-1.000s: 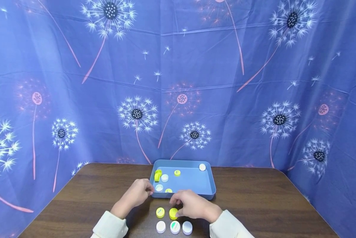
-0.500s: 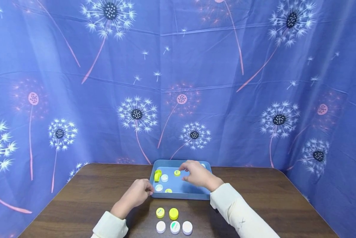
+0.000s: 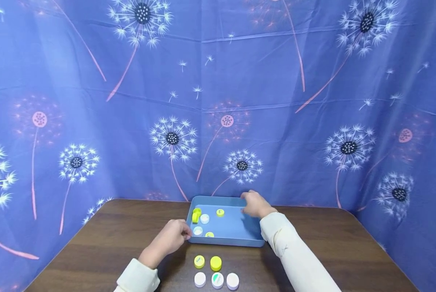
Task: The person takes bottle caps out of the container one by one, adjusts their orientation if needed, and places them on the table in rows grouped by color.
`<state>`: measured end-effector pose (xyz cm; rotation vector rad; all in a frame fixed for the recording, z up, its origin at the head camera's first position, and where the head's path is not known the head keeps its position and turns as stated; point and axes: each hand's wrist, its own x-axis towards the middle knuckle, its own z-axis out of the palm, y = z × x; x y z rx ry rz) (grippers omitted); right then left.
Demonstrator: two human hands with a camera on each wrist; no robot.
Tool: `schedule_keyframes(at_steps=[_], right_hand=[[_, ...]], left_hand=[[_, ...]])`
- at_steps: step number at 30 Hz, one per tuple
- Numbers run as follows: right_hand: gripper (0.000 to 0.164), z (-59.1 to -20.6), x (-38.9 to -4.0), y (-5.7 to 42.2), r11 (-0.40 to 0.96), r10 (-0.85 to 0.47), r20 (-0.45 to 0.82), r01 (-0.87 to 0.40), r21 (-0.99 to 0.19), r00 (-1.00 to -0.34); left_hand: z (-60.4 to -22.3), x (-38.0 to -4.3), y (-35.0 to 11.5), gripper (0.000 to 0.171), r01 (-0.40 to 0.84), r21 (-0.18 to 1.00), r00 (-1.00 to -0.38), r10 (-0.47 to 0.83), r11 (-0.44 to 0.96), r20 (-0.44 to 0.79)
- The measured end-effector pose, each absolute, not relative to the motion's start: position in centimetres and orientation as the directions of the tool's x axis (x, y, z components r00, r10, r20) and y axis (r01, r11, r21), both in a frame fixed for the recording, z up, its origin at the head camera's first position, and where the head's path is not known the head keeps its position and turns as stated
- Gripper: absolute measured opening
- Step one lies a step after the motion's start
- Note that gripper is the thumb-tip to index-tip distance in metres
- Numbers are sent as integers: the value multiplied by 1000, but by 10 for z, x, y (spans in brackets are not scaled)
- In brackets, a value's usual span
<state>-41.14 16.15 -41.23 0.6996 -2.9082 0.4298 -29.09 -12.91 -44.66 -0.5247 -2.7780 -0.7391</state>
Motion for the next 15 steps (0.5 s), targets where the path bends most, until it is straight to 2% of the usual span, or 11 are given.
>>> schedule_keyframes(at_steps=[9,15], right_hand=[[58,-433,-420,169,911,-364,101,-377,-168,-926],[36,-439,-419,169,918,-381,109,-390,-77,-918]], left_hand=[[-446,-293,-130,14,409,436,-907,303,802,293],[-445,-295,-132,14,413,433,-905,307,801,296]])
